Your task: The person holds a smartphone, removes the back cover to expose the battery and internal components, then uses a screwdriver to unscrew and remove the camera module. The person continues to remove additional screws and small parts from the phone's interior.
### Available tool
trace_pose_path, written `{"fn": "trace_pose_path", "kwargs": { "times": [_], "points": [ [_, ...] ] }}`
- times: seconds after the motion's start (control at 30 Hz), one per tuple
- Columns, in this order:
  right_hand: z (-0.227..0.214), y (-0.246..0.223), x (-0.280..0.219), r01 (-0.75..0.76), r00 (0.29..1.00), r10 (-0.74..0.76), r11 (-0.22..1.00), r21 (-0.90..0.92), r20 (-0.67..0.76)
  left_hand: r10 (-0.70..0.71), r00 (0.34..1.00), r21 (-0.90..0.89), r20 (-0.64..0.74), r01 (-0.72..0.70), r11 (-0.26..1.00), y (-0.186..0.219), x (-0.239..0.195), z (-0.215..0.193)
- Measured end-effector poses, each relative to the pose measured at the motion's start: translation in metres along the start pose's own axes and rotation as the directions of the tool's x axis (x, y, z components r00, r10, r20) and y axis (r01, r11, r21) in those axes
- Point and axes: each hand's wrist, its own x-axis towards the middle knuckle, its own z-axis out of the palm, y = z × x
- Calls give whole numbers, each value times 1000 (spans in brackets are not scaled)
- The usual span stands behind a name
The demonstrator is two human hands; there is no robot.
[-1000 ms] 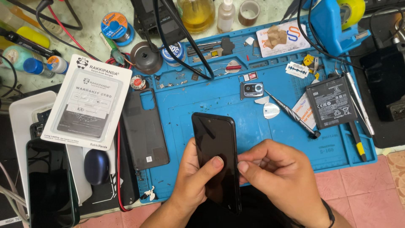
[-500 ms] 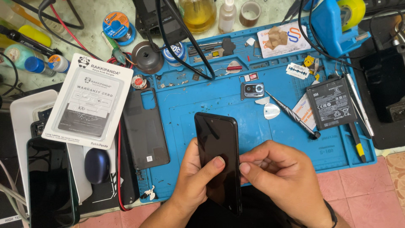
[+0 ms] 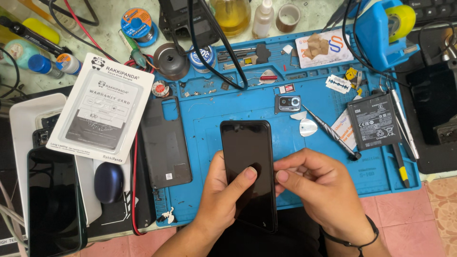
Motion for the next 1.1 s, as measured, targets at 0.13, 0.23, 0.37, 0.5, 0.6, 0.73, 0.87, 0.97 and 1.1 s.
{"fn": "trace_pose_path", "kwargs": {
  "times": [0.13, 0.23, 0.37, 0.5, 0.6, 0.73, 0.87, 0.97, 1.1],
  "points": [
    [-6, 0, 4, -37, 999, 37, 999, -2, 8, 80, 997, 129, -8, -78, 989, -3, 0, 0],
    [-9, 0, 7, -33, 999, 33, 999, -1, 23, 113, 994, 212, -10, -108, 971, -3, 0, 1],
    [-13, 0, 9, -42, 999, 42, 999, 7, 32, 142, 989, 255, 36, -146, 956, 2, 1, 5],
    [-17, 0, 10, -50, 998, 50, 999, -3, 36, 118, 991, 296, 59, -131, 946, 8, 2, 9],
    [-19, 1, 10, -43, 998, 44, 999, -10, 46, 118, 991, 328, 59, -131, 935, 11, 3, 11],
    [-19, 0, 10, -54, 997, 54, 999, 0, 48, 105, 993, 316, 58, -118, 941, 10, 3, 11],
    [-18, -2, 9, -53, 998, 52, 999, 12, 48, 81, 995, 223, 67, -94, 970, 9, 4, 10],
    [-17, -2, 9, -47, 998, 47, 999, 4, 50, 71, 995, 200, 72, -84, 976, 9, 4, 8],
    [-17, -2, 9, -39, 998, 39, 999, -5, 48, 76, 994, 226, 73, -91, 970, 9, 4, 7]
  ]
}}
